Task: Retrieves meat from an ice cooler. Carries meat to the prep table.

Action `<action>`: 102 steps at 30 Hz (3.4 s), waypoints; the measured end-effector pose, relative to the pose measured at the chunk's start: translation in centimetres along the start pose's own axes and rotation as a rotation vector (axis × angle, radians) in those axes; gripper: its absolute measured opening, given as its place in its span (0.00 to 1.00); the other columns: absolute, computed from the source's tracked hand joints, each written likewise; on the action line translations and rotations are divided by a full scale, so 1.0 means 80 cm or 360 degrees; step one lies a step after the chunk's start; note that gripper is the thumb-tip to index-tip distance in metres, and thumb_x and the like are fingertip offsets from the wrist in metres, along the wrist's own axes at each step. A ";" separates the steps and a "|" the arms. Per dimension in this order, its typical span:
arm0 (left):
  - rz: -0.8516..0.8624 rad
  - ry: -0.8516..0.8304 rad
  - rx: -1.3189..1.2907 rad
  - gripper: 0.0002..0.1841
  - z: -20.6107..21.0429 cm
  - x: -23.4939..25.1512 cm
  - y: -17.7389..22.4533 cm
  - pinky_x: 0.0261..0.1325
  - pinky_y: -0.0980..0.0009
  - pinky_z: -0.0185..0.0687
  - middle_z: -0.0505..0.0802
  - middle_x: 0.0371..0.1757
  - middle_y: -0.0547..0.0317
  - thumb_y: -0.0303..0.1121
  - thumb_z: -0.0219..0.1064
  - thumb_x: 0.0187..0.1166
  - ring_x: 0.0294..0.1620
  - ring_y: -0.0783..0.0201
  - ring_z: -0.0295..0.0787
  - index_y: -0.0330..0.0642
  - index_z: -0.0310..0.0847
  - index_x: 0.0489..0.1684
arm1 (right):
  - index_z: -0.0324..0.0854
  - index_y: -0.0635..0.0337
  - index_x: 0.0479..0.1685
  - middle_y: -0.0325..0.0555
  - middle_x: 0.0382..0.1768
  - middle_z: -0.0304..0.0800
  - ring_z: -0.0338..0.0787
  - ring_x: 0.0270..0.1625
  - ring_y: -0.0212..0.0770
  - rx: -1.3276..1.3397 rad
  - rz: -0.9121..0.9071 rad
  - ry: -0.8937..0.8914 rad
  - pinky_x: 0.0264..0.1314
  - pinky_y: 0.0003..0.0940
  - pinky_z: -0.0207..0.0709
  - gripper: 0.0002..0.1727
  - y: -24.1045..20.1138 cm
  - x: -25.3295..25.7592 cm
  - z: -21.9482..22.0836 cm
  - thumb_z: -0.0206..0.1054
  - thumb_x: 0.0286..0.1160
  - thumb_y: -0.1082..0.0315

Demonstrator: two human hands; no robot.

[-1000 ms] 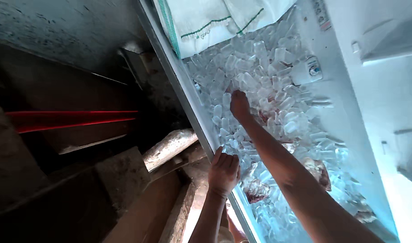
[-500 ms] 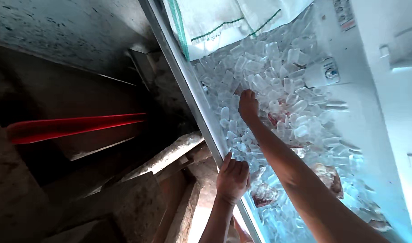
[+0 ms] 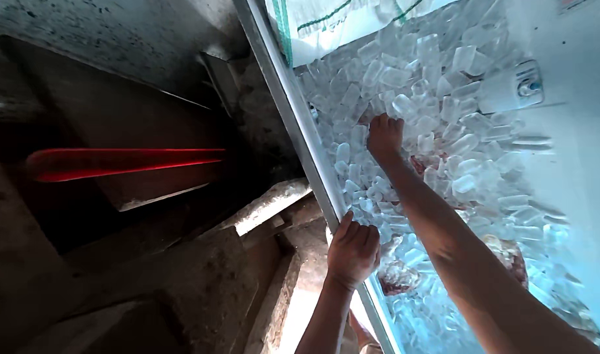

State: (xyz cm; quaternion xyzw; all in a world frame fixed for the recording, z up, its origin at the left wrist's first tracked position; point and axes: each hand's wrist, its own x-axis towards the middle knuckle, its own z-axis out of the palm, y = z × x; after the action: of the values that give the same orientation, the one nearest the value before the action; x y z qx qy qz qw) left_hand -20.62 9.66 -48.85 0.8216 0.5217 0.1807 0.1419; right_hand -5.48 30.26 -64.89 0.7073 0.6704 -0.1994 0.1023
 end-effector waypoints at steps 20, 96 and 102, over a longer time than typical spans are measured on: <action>0.0025 0.0013 -0.0019 0.12 0.002 0.001 0.002 0.80 0.53 0.71 0.93 0.28 0.59 0.32 0.60 0.75 0.36 0.58 0.92 0.42 0.91 0.35 | 0.81 0.55 0.76 0.55 0.71 0.87 0.83 0.76 0.57 0.0678 -0.0054 -0.0900 0.83 0.63 0.66 0.23 0.087 -0.302 -0.091 0.60 0.85 0.60; -0.0344 -0.0313 -0.0961 0.10 -0.144 -0.136 0.249 0.59 0.62 0.91 0.95 0.52 0.46 0.23 0.67 0.78 0.51 0.57 0.95 0.35 0.92 0.50 | 0.84 0.64 0.64 0.59 0.47 0.92 0.91 0.49 0.53 0.1418 0.0888 0.0133 0.58 0.54 0.83 0.18 0.138 -0.541 -0.113 0.68 0.76 0.70; -0.0151 -0.0072 -0.0814 0.08 -0.247 -0.190 0.270 0.56 0.67 0.92 0.96 0.50 0.48 0.24 0.70 0.75 0.49 0.61 0.96 0.33 0.92 0.46 | 0.75 0.65 0.74 0.65 0.50 0.88 0.92 0.41 0.56 0.1911 0.1201 0.0010 0.43 0.53 0.88 0.20 0.111 -0.633 -0.072 0.61 0.83 0.74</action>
State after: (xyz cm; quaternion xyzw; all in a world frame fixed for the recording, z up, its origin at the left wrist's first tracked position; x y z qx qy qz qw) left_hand -17.91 -12.23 -24.35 0.7376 0.4936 0.2814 0.3649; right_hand 3.04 -14.03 -39.57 0.8262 0.1540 -0.4834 -0.2451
